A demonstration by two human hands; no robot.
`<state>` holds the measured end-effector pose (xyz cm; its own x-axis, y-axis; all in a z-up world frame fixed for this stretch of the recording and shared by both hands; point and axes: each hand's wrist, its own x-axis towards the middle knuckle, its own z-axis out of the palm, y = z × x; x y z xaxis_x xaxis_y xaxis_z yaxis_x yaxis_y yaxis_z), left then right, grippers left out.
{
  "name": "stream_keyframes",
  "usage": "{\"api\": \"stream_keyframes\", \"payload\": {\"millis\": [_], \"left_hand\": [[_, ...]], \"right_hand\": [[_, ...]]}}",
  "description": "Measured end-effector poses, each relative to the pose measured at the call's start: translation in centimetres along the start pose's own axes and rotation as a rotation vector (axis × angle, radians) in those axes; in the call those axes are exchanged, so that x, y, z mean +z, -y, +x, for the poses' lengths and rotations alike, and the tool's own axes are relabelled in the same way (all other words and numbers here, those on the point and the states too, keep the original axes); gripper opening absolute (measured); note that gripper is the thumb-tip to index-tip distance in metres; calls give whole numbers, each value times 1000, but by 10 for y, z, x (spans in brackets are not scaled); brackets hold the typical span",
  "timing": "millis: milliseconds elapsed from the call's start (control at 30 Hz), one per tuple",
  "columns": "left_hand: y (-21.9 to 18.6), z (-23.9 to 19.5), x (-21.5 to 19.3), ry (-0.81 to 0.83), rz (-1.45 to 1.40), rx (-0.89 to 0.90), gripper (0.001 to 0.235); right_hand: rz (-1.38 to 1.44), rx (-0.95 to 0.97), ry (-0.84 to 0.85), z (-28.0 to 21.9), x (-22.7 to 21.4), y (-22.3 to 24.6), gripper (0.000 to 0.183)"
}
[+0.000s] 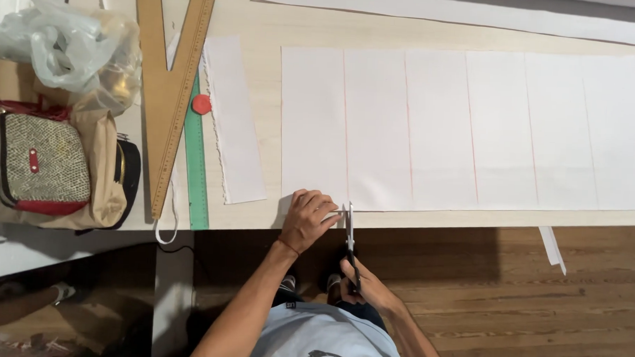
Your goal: Cutting strips of white material from a roll using scissors along marked lines
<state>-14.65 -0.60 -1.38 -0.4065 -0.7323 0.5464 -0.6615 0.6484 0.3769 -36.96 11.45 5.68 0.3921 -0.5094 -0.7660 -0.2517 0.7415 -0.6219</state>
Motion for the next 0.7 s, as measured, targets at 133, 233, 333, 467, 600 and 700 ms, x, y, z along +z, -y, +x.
{"api": "stream_keyframes", "payload": {"millis": [133,233,333,467,600,700], "left_hand": [[-7,3,4,-33,42,63,19],[-12,7,7,-53,84,96,17],[-15,9,5,-78,108,113,15],[-14,11,7,-101,132,125,13],[-16,11,8,-117,150,135,13],[-17,13,7,-136,191,142,14]], "right_hand": [[-36,-35,0,14,-5,-17,54],[-26,-36,-6,14,-8,-21,53],[-7,2,-9,8,-8,-17,53],[41,-15,1,10,-13,-22,48],[24,-33,14,10,-15,-19,53],[7,-62,30,15,-17,-23,50]]}}
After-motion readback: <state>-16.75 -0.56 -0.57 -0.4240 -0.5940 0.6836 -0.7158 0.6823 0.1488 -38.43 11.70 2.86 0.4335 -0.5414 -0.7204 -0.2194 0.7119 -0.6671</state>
